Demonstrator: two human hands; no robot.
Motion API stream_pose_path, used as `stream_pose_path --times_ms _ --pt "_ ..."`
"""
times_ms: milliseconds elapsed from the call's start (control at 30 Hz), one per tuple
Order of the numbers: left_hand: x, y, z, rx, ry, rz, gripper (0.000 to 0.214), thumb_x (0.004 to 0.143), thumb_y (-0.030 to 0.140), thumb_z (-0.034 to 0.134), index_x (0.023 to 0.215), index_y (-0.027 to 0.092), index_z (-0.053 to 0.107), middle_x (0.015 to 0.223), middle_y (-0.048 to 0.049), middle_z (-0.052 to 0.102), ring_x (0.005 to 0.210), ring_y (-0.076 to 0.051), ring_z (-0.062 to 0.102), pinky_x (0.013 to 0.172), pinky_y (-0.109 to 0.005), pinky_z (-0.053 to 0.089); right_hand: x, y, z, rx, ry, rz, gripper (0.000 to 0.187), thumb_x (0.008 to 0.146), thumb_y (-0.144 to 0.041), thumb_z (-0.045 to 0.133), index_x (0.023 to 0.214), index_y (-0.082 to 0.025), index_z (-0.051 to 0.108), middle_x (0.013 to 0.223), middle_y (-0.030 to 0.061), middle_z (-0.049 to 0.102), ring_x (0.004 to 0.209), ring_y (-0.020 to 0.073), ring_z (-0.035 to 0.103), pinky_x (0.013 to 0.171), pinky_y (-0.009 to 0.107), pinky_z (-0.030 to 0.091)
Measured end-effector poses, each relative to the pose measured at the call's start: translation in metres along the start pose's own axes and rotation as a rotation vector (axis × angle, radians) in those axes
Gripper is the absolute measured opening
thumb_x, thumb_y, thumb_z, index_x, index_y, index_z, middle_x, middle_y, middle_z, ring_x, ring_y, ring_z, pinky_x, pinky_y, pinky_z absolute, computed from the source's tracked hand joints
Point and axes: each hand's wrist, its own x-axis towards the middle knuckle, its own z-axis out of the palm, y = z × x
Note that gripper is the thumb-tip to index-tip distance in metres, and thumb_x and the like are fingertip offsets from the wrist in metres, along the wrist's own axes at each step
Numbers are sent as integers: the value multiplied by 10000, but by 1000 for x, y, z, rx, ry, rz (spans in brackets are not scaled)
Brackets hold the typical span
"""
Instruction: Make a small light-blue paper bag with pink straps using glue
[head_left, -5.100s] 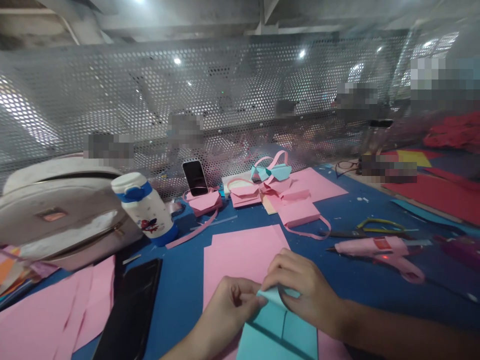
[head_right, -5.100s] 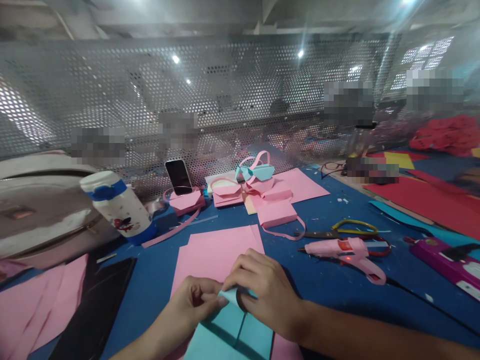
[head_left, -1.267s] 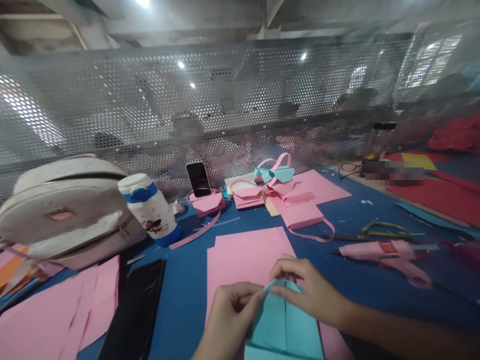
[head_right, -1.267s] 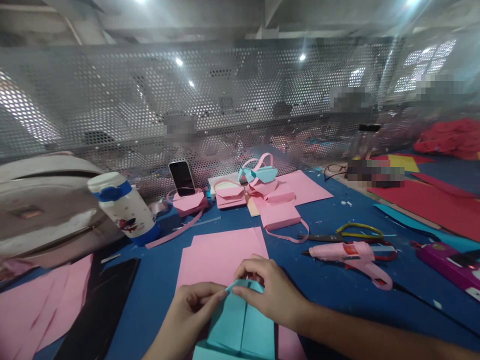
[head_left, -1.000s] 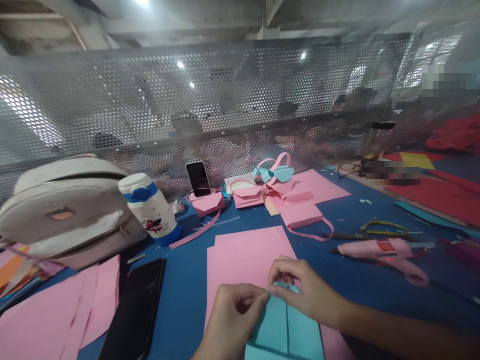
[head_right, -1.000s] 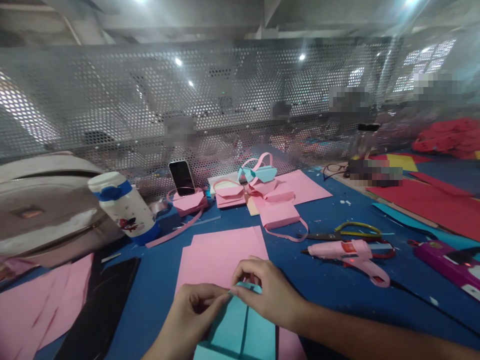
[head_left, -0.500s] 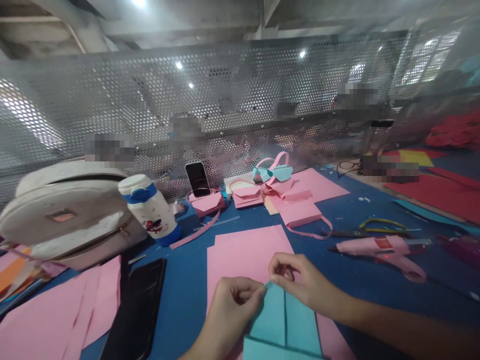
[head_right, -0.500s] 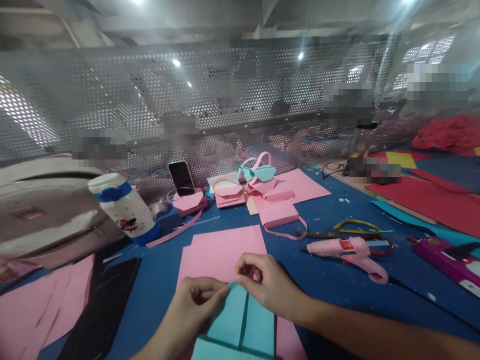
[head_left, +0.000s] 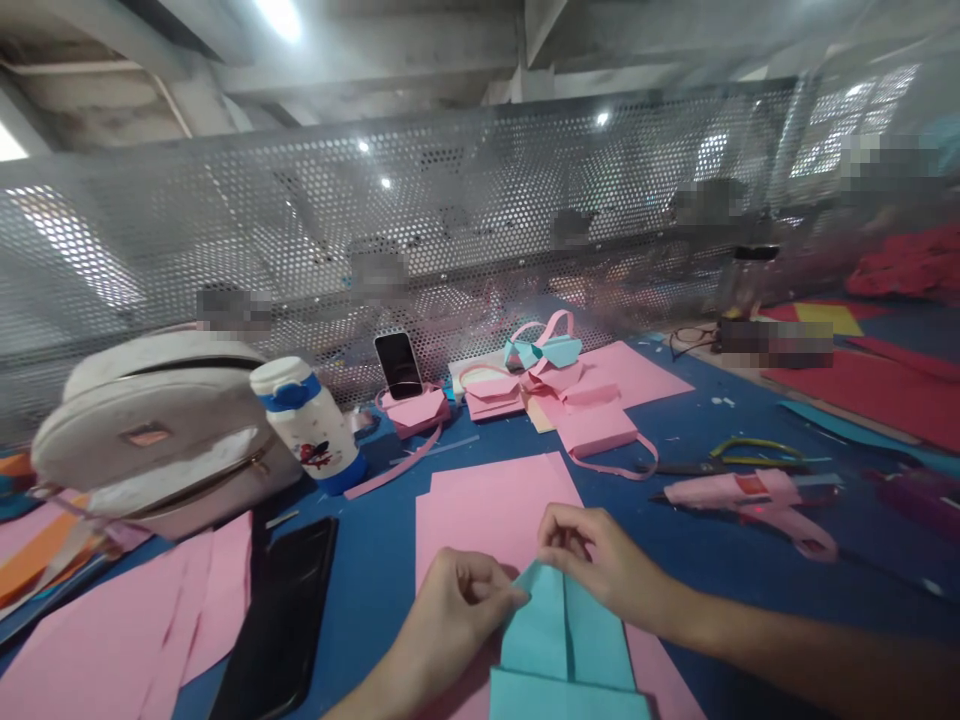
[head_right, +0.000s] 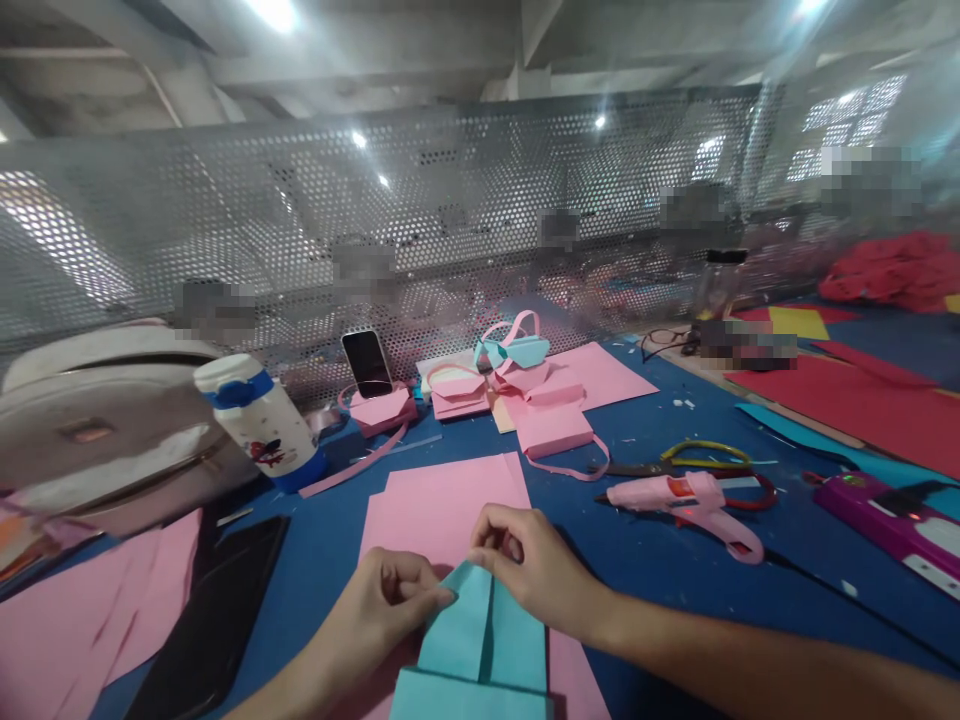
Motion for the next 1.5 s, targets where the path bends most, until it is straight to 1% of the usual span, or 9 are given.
stream_pose_path --times_ms 267,400,533,633,800,1033,1233,1367,1500 --pt "9 -15 -20 -119 169 123 536 672 637 734 619 195 436 432 128 272 397 -37 200 393 -166 163 3 1 -5 171 93 -12 170 881 -305 569 1012 -198 585 901 6 564 727 127 498 645 232 397" --pt "11 -19 -21 -245 96 185 474 715 556 755 924 187 542 544 80 483 433 -63 385 428 -154 288 2 0 -4 203 83 21 140 859 -299 592 946 -192 569 842 -1 538 770 142 519 697 245 416" --pt "4 -17 -12 -140 131 272 450 795 353 727 1198 233 569 912 -39 677 741 -155 603 647 -217 469 2 -1 -2 241 25 63 171 842 -309 624 949 -190 564 768 -26 506 719 129 500 658 232 382" --pt "0 -15 -8 -42 194 331 313 789 262 710 1092 222 648 1024 -57 677 870 -187 613 735 -227 479 3 -2 -2 289 -7 90 194 833 -310 633 968 -192 560 676 -62 447 614 103 434 600 221 339" --pt "-1 -15 -10 -29 265 373 81 773 233 697 811 204 632 786 1 625 762 -166 580 702 -213 471 2 -7 -2 301 -1 104 212 824 -306 633 983 -202 540 632 -75 454 579 103 419 582 223 326" --pt "0 -11 -13 0 11 334 299 852 423 593 971 182 723 1076 -99 726 1044 -290 628 903 -320 465 -1 -10 2 197 -6 109 184 793 -265 663 938 -204 566 664 -40 595 654 140 566 624 238 397" --pt "5 -4 -2 9 98 222 104 742 268 699 762 168 719 1026 -96 739 996 -276 647 891 -313 458 -4 -6 2 118 3 44 163 790 -216 685 935 -199 613 691 -34 637 639 128 576 605 228 407" --pt "5 -8 -5 -43 115 223 91 728 252 714 709 163 719 1030 -107 739 1010 -276 651 886 -309 458 -5 -2 1 95 82 -4 187 778 -232 729 954 -206 671 855 13 703 738 147 627 649 233 455" --pt "4 -12 -10 -50 117 246 98 733 251 731 695 160 726 979 -100 745 940 -257 663 837 -295 475 -4 -1 1 69 111 3 127 773 -236 742 897 -210 737 806 18 728 681 146 624 600 232 454"
